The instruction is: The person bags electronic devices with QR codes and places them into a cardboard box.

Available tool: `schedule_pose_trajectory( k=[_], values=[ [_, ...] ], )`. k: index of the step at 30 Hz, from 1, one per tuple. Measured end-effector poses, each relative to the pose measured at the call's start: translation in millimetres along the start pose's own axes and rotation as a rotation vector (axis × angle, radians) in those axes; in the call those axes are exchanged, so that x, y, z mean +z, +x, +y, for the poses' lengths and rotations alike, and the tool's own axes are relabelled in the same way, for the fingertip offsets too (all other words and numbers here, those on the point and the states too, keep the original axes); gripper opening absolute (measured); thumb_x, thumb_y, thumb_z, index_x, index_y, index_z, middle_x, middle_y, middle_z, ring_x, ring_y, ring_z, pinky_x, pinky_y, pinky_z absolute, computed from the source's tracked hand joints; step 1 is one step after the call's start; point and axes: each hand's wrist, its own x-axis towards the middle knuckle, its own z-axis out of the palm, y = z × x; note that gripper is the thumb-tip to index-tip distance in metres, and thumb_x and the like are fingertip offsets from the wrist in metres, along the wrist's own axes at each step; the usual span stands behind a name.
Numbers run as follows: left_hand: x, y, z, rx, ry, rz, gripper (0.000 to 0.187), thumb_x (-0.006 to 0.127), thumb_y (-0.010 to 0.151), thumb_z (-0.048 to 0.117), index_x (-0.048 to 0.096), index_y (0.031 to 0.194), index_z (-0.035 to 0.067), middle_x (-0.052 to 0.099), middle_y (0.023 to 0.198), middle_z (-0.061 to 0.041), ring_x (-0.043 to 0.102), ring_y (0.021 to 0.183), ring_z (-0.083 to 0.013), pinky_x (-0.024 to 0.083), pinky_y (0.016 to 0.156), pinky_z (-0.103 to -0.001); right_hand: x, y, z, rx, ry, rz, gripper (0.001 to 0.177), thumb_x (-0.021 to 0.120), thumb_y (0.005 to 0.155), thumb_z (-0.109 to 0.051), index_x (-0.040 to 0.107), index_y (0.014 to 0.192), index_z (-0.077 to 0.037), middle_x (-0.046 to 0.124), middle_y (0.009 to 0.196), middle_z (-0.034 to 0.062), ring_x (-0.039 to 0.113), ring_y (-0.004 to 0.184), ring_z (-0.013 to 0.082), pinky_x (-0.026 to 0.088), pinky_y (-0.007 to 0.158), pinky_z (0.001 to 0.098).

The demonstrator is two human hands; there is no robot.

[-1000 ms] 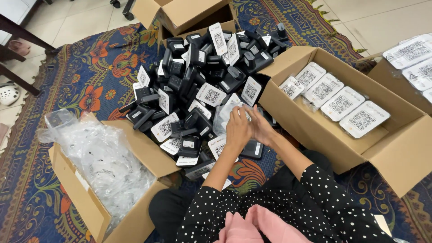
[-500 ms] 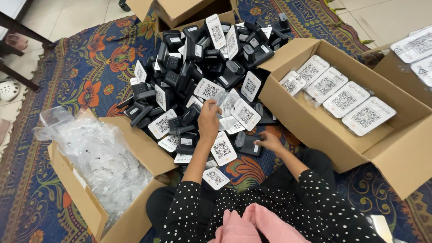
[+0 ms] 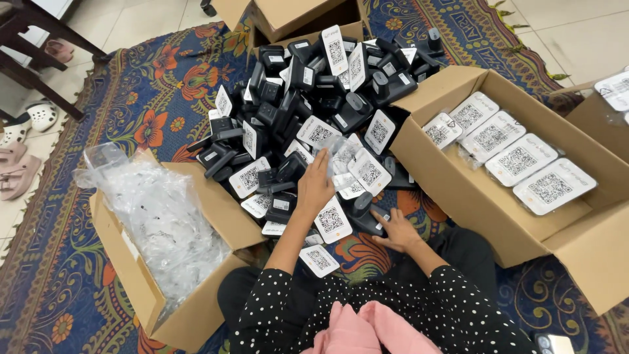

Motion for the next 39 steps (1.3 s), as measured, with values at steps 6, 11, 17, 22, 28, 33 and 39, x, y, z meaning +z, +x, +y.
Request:
schedule_pose_trajectory(
  k=[6, 11, 17, 22, 28, 33, 39],
  values=[
    [3.3, 3.8, 4.6, -0.062, -0.11, -0.089, 0.08, 0.056, 0.07, -0.008, 0.041, 0.149, -0.007, 0.034, 0.164, -0.012, 0.068, 0.1, -0.037, 0.057, 0.08, -0.042, 3.0, 12.0, 34.0, 0.053, 0.702, 0.038, 0.064, 0.051, 0.095, -0.058, 0.05, 0.153, -0.029, 0.069, 0.12, 0.0237, 0.065, 0.112, 0.0337, 0.052, 0.1, 0.0483],
    [-11.8, 13.1, 12.8, -0.083, -0.114, -0.087, 0.084, 0.056, 0.067, -0.01, 0.041, 0.15, -0.005, 0.032, 0.167, -0.007, 0.069, 0.091, -0.0362, 0.056, 0.075, -0.043, 9.8, 16.2, 82.5, 0.187, 1.481, -0.002, 0.066, 0.048, 0.099, -0.052, 0.047, 0.148, -0.008, 0.061, 0.13, 0.0204, 0.061, 0.108, 0.0328, 0.059, 0.095, 0.0591],
    [-14.4, 18.0, 11.6, -0.063, -0.107, -0.091, 0.086, 0.056, 0.066, -0.011, 0.04, 0.151, -0.003, 0.032, 0.167, -0.005, 0.069, 0.087, -0.0358, 0.056, 0.072, -0.042, -119.9, -38.1, 50.2, -0.18, 1.9, 0.043, 0.083, 0.039, 0.098, -0.062, 0.045, 0.15, 0.002, 0.063, 0.128, 0.0278, 0.068, 0.101, 0.0365, 0.06, 0.089, 0.0566],
    [-11.2, 20.5, 25.6, -0.053, -0.127, -0.123, 0.088, 0.055, 0.068, -0.014, 0.039, 0.153, -0.001, 0.032, 0.167, -0.004, 0.069, 0.088, -0.0351, 0.055, 0.071, -0.043, -189.6, -51.6, -0.9, -0.487, 2.058, -0.079, 0.087, 0.042, 0.092, -0.064, 0.041, 0.156, -0.006, 0.063, 0.133, 0.0271, 0.068, 0.102, 0.0401, 0.058, 0.073, 0.0501],
    [-24.3, 22.6, 43.2, 0.102, -0.192, -0.028, 0.089, 0.058, 0.065, -0.016, 0.045, 0.151, 0.003, 0.04, 0.162, -0.004, 0.068, 0.096, -0.0383, 0.056, 0.077, -0.044, -173.2, -22.9, -6.9, -0.277, 1.897, -0.236, 0.093, 0.037, 0.09, -0.071, 0.043, 0.149, -0.001, 0.066, 0.121, 0.0294, 0.069, 0.098, 0.0374, 0.06, 0.077, 0.0508],
    [-1.1, 20.2, 15.3, 0.166, -0.107, -0.083, 0.077, 0.054, 0.077, -0.017, 0.043, 0.151, 0.001, 0.039, 0.166, -0.005, 0.069, 0.106, -0.0348, 0.057, 0.089, -0.042, -134.7, -3.5, 19.1, 0.079, 1.691, -0.206, 0.095, 0.022, 0.092, -0.074, 0.05, 0.142, 0.003, 0.069, 0.103, 0.0259, 0.069, 0.083, 0.0296, 0.063, 0.078, 0.0486],
    [7.1, 5.1, 64.9, 0.21, -0.069, -0.256, 0.086, 0.057, 0.07, -0.014, 0.04, 0.153, 0.002, 0.038, 0.162, -0.007, 0.063, 0.112, -0.0369, 0.055, 0.091, -0.047, -134.8, -3.0, 1.9, 0.208, 1.561, -0.257, 0.089, 0.022, 0.097, -0.069, 0.057, 0.13, 0.005, 0.069, 0.091, 0.0232, 0.067, 0.077, 0.0272, 0.064, 0.078, 0.0508]
  ],
)
